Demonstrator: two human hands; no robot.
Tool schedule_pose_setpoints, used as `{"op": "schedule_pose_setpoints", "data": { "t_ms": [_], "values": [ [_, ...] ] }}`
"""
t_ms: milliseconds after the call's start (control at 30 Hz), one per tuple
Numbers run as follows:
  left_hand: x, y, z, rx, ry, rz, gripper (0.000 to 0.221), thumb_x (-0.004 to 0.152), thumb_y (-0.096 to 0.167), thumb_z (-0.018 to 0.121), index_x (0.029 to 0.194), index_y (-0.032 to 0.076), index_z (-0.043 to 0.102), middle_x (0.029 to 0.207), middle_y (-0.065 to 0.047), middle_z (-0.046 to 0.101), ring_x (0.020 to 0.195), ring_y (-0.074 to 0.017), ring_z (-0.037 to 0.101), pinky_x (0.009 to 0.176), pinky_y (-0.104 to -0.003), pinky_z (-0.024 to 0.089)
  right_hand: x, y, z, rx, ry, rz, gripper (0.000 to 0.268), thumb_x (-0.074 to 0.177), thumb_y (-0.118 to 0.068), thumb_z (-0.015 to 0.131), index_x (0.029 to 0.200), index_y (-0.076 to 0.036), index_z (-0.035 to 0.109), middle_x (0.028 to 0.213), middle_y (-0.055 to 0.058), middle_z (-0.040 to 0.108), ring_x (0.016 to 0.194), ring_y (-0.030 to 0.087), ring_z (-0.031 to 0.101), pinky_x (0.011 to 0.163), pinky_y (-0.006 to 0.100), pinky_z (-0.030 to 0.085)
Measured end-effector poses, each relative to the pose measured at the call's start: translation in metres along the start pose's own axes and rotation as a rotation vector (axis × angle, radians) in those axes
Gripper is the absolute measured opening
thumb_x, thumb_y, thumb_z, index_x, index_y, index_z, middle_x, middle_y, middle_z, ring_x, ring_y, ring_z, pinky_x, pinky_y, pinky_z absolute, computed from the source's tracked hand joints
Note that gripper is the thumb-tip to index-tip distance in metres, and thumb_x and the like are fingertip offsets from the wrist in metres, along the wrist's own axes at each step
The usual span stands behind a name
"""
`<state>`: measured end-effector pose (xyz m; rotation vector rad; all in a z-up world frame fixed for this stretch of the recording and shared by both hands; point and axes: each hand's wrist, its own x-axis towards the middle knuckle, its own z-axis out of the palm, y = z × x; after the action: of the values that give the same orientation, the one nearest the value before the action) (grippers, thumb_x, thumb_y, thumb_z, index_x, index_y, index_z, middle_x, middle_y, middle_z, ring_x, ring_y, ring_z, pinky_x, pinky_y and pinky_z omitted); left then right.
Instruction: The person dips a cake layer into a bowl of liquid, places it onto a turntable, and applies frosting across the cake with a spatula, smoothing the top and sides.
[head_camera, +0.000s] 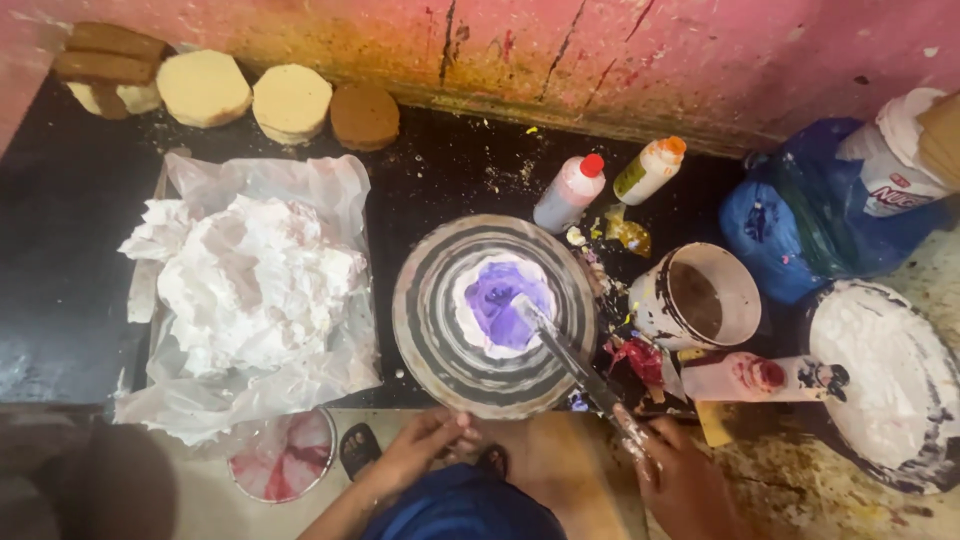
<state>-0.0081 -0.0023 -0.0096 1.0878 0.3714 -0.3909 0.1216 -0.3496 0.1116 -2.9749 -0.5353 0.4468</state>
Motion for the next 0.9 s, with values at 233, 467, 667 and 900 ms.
{"op": "schedule_pose_setpoints", "data": {
  "t_ms": [233, 467, 667, 900],
  "values": [
    [0.000, 0.025, -0.007, -0.231, 0.466, 0.057, 0.049, 0.090, 0.047, 0.068, 0.111, 0.003, 0.067, 0.097, -0.009, 0.068, 0.087, -0.0191, 0.067, 0.082, -0.036, 0.055, -0.004, 0.005, 0.004, -0.018, -0.116, -0.023, 0.036, 0.091, -0.026, 0.064, 0.127, -0.020, 0.065, 0.122, 0.001, 0.063, 0.097, 0.019, 0.072, 0.086, 0.033, 0.061],
    [0.000, 0.005, 0.007, -0.107, 0.107, 0.009, 0.051, 0.092, 0.049, 0.063, 0.112, 0.003, 0.069, 0.103, -0.010, 0.077, 0.092, -0.0166, 0.072, 0.083, -0.032, 0.055, -0.006, -0.003, 0.006, 0.135, 0.075, -0.204, 0.050, 0.085, -0.022, 0.067, 0.135, -0.023, 0.067, 0.103, 0.000, 0.066, 0.084, 0.021, 0.069, 0.071, 0.036, 0.060],
    [0.001, 0.021, -0.003, -0.176, 0.374, 0.107, 0.047, 0.093, 0.045, 0.067, 0.112, 0.002, 0.070, 0.097, -0.010, 0.071, 0.089, -0.0187, 0.068, 0.081, -0.034, 0.056, -0.007, -0.009, 0.008, -0.030, 0.018, -0.054, 0.039, 0.085, -0.023, 0.068, 0.124, -0.025, 0.069, 0.117, -0.001, 0.064, 0.082, 0.023, 0.072, 0.068, 0.037, 0.060],
    [0.000, 0.013, 0.013, -0.097, 0.222, 0.002, 0.047, 0.089, 0.047, 0.066, 0.104, 0.003, 0.070, 0.095, -0.010, 0.079, 0.089, -0.0204, 0.074, 0.082, -0.032, 0.057, -0.002, -0.027, -0.003, 0.026, 0.268, -0.175, 0.030, 0.081, -0.019, 0.071, 0.111, -0.022, 0.075, 0.112, 0.001, 0.066, 0.082, 0.029, 0.071, 0.071, 0.041, 0.058]
  ]
}}
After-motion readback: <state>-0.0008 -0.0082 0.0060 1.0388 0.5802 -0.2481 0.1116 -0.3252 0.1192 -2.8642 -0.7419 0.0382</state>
